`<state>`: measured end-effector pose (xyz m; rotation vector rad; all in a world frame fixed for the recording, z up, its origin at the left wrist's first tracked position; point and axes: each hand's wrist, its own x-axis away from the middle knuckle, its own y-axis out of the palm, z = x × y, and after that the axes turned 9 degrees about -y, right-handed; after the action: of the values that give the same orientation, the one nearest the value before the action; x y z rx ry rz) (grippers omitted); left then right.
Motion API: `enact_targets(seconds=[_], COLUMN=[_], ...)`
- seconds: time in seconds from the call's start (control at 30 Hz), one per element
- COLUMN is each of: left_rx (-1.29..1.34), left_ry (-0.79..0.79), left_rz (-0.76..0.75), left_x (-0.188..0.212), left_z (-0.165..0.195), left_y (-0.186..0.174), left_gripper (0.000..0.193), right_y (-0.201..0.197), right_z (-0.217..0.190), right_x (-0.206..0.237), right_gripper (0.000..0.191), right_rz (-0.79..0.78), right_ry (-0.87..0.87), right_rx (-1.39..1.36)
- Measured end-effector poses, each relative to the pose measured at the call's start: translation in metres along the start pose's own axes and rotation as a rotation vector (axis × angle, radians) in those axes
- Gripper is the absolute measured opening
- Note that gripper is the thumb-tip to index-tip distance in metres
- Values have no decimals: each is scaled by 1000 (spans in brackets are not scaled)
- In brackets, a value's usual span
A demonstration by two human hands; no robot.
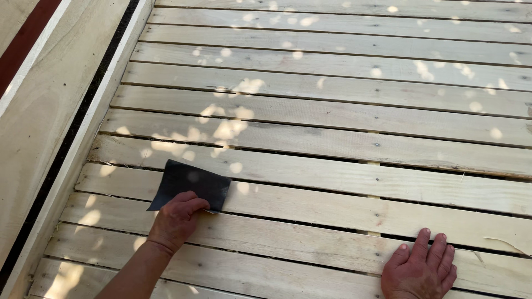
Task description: The person sands the slatted wooden surface of a large outdoor frame, rubbing a sheet of sandpaper by hand back and forth across the planks. They work over different sections of the slats, steadying the frame with the other hand, and continue sanding along the edges.
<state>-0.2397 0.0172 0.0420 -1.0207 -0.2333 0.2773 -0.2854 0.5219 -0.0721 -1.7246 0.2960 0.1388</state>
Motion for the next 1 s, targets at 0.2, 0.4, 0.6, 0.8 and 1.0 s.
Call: enact_targets(seconds=[0.2,0.4,0.6,0.8,1.0], left_rx=[-54,44,96,-29,-51], left_ry=[43,74,310,401,269], left_rz=[152,120,-152,-101,-2], left_x=[-1,9,38,32,17], left_z=[-23,24,226,198,44], left_y=[-2,32,165,132,45], left_gripper=[17,19,12,12,32], right_y=[0,-2,-4,-7,-9], right_z=[-6,-7,-8,-10,-12], right_x=[1,4,0,-4,-2], right_gripper=[66,65,65,66,66], right_rz=[31,47,29,-42,-53], right_ry=[4,-13,0,29,29], right_rx=[-17,-7,-8,26,8])
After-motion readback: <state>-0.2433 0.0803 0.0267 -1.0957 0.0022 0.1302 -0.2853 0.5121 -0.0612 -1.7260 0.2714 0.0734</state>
